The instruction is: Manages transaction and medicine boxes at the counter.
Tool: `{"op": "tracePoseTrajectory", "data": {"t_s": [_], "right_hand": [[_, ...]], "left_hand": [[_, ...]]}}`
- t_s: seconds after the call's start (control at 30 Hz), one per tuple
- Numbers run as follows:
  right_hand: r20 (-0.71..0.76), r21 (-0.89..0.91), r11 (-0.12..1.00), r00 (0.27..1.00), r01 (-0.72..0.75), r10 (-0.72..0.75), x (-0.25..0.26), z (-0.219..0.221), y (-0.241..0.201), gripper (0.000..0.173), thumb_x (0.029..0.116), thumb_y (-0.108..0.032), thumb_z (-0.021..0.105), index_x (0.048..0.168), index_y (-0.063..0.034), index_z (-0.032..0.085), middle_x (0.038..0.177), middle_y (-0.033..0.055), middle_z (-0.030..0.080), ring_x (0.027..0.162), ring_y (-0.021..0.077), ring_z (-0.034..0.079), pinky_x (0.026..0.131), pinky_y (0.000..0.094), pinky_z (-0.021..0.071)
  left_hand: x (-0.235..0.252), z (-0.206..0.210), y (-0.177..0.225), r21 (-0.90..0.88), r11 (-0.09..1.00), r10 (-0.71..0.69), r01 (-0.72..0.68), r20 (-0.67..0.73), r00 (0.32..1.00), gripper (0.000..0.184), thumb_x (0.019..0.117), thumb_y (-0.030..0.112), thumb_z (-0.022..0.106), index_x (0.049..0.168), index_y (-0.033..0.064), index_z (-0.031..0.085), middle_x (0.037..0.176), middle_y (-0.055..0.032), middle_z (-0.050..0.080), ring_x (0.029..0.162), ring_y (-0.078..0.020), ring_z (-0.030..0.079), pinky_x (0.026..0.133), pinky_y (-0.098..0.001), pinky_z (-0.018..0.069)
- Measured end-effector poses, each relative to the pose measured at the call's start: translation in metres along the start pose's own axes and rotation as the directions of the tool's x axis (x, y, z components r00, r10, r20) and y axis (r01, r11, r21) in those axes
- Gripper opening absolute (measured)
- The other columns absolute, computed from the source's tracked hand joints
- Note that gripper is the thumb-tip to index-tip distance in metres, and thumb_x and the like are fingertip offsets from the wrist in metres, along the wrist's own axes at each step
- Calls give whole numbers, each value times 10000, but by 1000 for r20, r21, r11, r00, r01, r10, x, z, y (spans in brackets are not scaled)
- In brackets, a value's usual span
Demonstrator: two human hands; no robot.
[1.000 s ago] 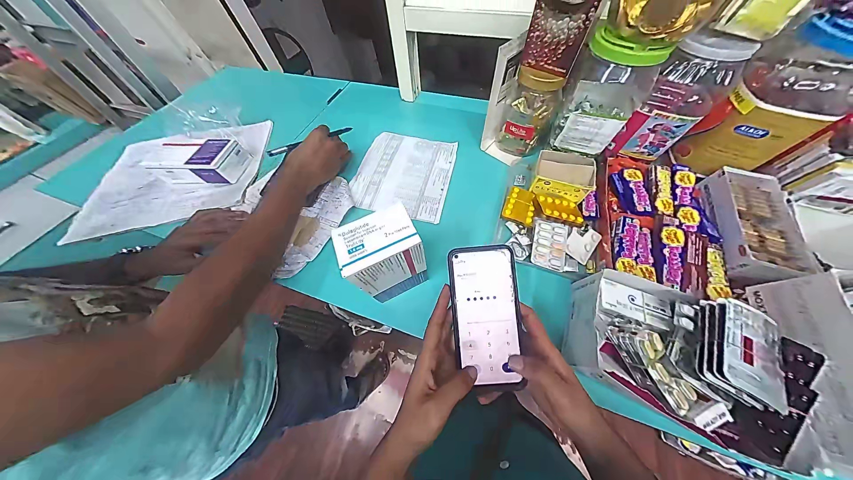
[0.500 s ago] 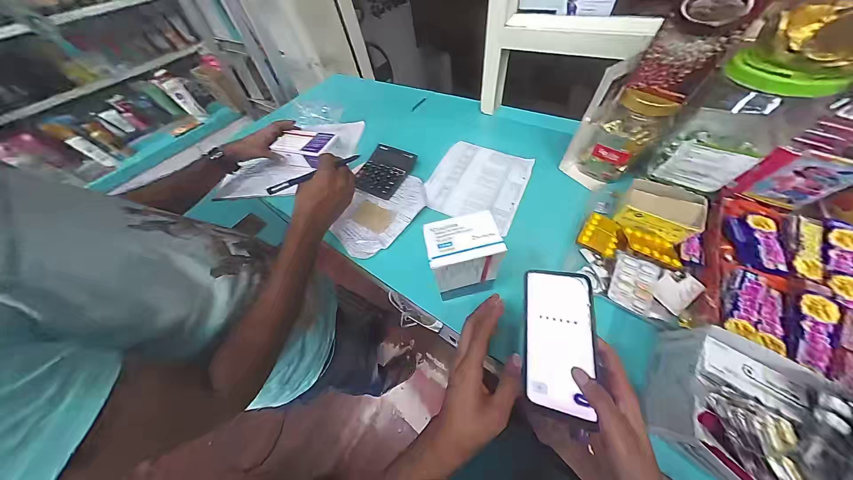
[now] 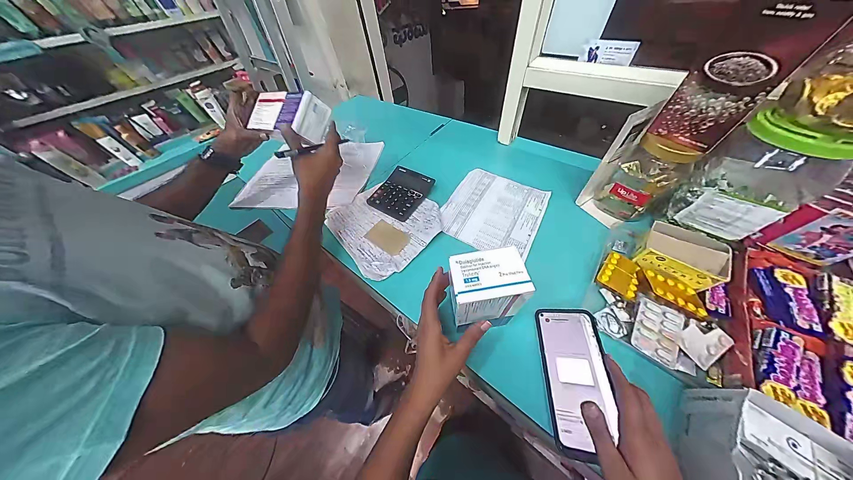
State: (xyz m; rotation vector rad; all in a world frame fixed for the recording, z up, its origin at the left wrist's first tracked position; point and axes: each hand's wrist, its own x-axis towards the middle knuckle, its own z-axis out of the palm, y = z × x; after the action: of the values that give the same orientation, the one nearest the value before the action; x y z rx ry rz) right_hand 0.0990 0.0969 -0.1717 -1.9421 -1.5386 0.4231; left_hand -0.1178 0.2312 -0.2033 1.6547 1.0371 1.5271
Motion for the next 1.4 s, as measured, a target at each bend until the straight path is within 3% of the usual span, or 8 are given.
{"op": "tracePoseTrajectory", "data": {"t_s": [0.33, 0.6, 0.73, 0.87, 0.97, 1.1, 1.27, 1.4], "right_hand": [[67, -243, 960, 989, 142, -129, 3, -23, -15, 806, 1010, -510, 493, 1456, 160, 440, 1472, 367, 474, 1196, 575, 551, 987, 637, 435], [-89, 103, 930, 935, 352, -344, 34, 13, -46, 758, 967, -443, 645, 1500, 51, 431, 1459, 255, 539, 1238, 271, 613, 911, 346, 560], [-116, 357, 862, 933, 360, -342, 39, 27, -59, 876, 941, -454, 682, 1553, 55, 317, 1525, 251, 453, 1339, 182, 538, 1006, 269, 522], [25, 639, 719, 927, 272, -373, 39, 29, -68, 1034, 883, -516, 740, 1588, 38, 226, 1533, 164, 479, 1334, 155, 564, 1035, 300, 552], [-35, 584, 752, 935, 305, -352, 37, 34, -71, 869, 873, -393, 769, 1528, 36, 390, 1418, 145, 582, 1194, 92, 647, 917, 244, 600], [-230, 228, 861, 884, 455, -407, 36, 39, -65, 670, 838, -305, 756, 1406, -5, 563, 1325, 174, 644, 1180, 149, 637, 931, 221, 545], [-304, 95, 819, 800, 566, -517, 23, 31, -71, 802, 846, -577, 759, 1445, -121, 485, 1346, 160, 608, 1225, 254, 579, 1022, 371, 462], [-220, -10, 810, 789, 586, -574, 1, 14, -80, 667, 941, -508, 681, 1408, -44, 573, 663, 76, 611, 533, 198, 530, 507, 321, 435]], "left_hand": [[16, -31, 26, 542, 801, 223, -257, 128, 966, 691, 733, 263, 840, 1383, 140, 644, 1190, -139, 674, 1079, -331, 622, 902, -478, 504], [24, -53, 52, 686, 659, 196, -310, 242, 950, 614, 723, 374, 832, 1257, 100, 700, 1079, -125, 705, 960, -342, 657, 797, -506, 521], [11, -63, 65, 100, 989, -111, 105, 50, 993, 640, 854, 394, 781, 1297, -32, 602, 1098, -17, 721, 974, -49, 696, 860, -232, 589], [-7, -44, 48, -703, 499, -432, 506, 303, 849, 370, 933, 248, 704, 1205, 94, 506, 999, 16, 754, 916, -108, 738, 850, -320, 617], [-15, -28, 34, -777, 338, -420, 531, 380, 824, 385, 968, 140, 655, 1279, 92, 434, 1092, -31, 738, 989, -152, 734, 917, -346, 598], [-9, -32, 29, -749, 451, -368, 486, 340, 865, 997, 909, 206, 758, 1552, 54, 11, 1384, -57, 595, 1148, -172, 682, 987, -376, 569], [-18, -19, 39, -795, 371, -507, 479, 259, 822, 577, 916, 180, 716, 1333, 72, 333, 1077, -49, 717, 934, -152, 738, 857, -329, 617], [-24, -8, 36, -862, 343, -546, 372, 139, 826, 664, 866, 205, 789, 1321, 88, 320, 1095, -57, 694, 949, -154, 733, 866, -329, 615]]}}
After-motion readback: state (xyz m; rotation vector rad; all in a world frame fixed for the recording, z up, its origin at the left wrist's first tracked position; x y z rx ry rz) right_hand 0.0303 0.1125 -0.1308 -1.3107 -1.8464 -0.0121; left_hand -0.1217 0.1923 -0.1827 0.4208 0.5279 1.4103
